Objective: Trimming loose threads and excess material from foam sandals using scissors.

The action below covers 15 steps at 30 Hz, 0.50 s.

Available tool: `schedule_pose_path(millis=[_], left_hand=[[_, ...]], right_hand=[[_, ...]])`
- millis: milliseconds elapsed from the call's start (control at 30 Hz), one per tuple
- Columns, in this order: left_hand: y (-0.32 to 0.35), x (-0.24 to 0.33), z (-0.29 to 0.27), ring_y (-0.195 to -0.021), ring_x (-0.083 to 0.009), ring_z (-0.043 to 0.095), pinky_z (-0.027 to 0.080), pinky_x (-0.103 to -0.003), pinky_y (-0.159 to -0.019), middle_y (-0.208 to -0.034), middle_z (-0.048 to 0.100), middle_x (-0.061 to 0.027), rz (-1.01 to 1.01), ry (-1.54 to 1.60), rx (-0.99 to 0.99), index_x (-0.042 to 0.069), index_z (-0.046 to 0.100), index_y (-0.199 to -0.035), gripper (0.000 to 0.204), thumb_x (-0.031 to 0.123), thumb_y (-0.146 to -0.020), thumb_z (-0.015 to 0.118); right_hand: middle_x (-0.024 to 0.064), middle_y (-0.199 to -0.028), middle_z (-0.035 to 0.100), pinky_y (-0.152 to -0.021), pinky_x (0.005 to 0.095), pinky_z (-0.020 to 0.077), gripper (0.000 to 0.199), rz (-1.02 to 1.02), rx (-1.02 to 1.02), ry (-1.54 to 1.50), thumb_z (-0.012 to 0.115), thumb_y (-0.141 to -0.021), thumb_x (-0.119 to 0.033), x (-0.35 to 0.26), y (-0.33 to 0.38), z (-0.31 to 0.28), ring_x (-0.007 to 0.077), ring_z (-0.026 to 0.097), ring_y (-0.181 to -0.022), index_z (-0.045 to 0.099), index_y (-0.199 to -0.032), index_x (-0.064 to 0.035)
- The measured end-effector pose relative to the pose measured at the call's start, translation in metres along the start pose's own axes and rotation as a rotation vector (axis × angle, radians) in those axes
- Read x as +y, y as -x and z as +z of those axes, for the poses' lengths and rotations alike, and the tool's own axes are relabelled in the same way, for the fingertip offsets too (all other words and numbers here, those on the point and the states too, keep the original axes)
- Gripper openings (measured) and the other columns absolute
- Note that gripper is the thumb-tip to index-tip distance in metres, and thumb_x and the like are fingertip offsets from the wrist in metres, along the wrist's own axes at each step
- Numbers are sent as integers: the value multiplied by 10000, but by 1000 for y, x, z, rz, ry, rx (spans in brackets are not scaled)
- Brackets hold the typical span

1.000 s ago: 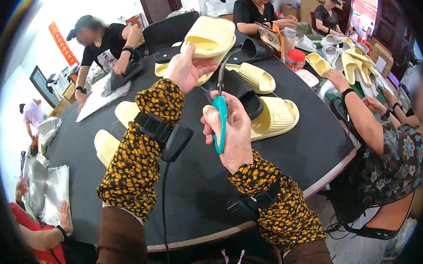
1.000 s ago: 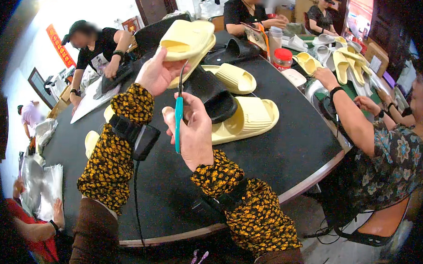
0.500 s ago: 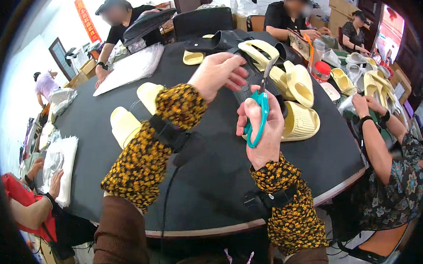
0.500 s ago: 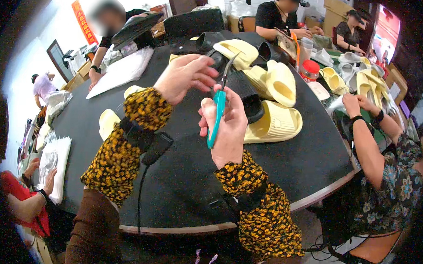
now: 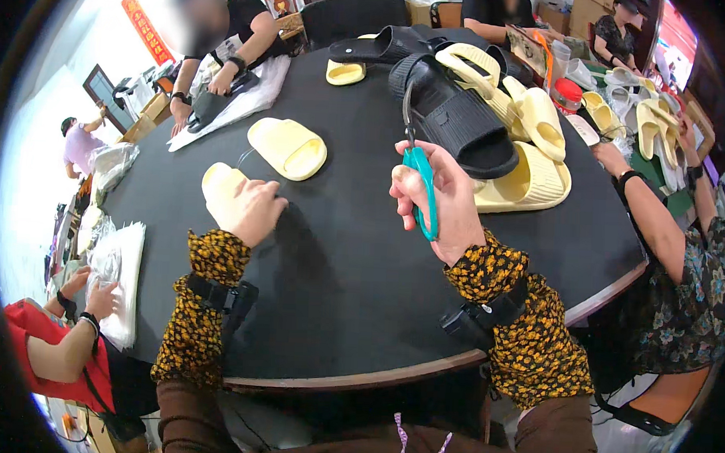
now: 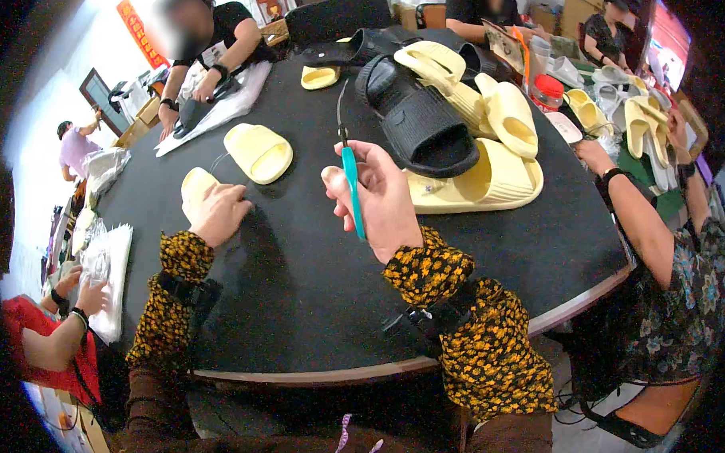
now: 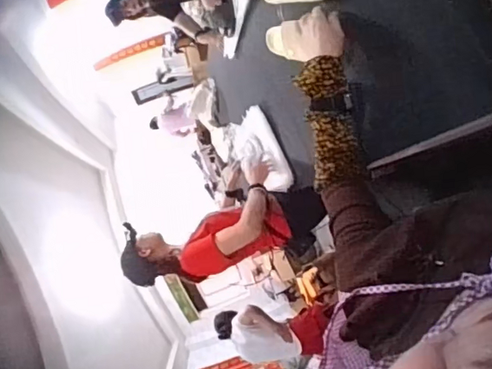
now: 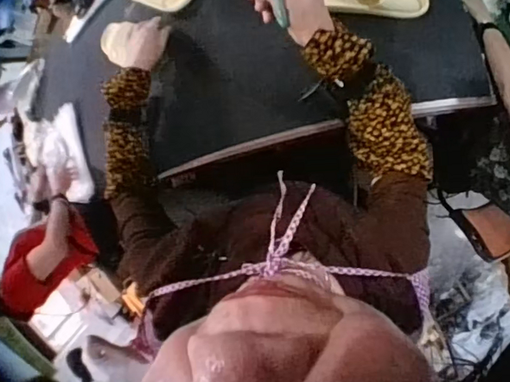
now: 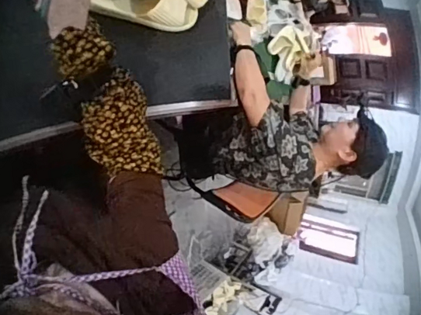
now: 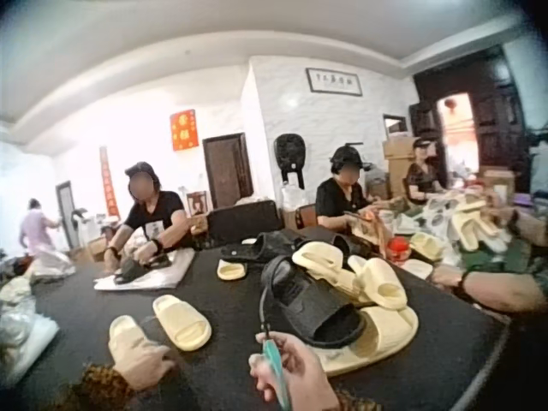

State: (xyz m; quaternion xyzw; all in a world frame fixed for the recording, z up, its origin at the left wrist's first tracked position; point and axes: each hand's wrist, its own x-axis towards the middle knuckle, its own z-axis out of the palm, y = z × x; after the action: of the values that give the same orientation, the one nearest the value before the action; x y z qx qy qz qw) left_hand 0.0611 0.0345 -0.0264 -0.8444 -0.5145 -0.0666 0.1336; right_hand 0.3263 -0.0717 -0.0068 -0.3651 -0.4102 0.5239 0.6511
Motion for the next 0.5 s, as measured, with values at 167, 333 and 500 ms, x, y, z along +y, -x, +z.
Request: schedule_pose_path(millis=[167, 333, 500], left_hand=[[11, 17, -12, -876, -276, 581, 444, -399, -801, -891, 605, -137, 2, 333, -29, -13, 531, -1070, 301, 171, -832, 550], [17, 36, -23, -759, -116, 551, 451, -231, -701, -800, 547, -40, 24, 1185, -101, -43, 443, -1198, 344, -19, -856, 473], [25, 65, -61, -765, -108, 551, 455, -236, -744, -817, 556, -43, 28, 1435, -56, -33, 482, -1132, 273, -33, -861, 461]], right_hand=[[29, -697, 536, -400, 200, 411, 350, 63, -47, -65, 647, -809, -178, 4, 3, 5, 71, 511, -518, 497, -1084, -22], [43, -734, 557, -431, 223, 423, 306, 303, -197, -80, 602, -838, -190, 3, 5, 5, 92, 527, -563, 506, -1084, -35], [68, -808, 570, -517, 270, 468, 332, 422, -303, -131, 563, -856, -187, 9, 4, 2, 125, 550, -656, 477, -1133, -26]])
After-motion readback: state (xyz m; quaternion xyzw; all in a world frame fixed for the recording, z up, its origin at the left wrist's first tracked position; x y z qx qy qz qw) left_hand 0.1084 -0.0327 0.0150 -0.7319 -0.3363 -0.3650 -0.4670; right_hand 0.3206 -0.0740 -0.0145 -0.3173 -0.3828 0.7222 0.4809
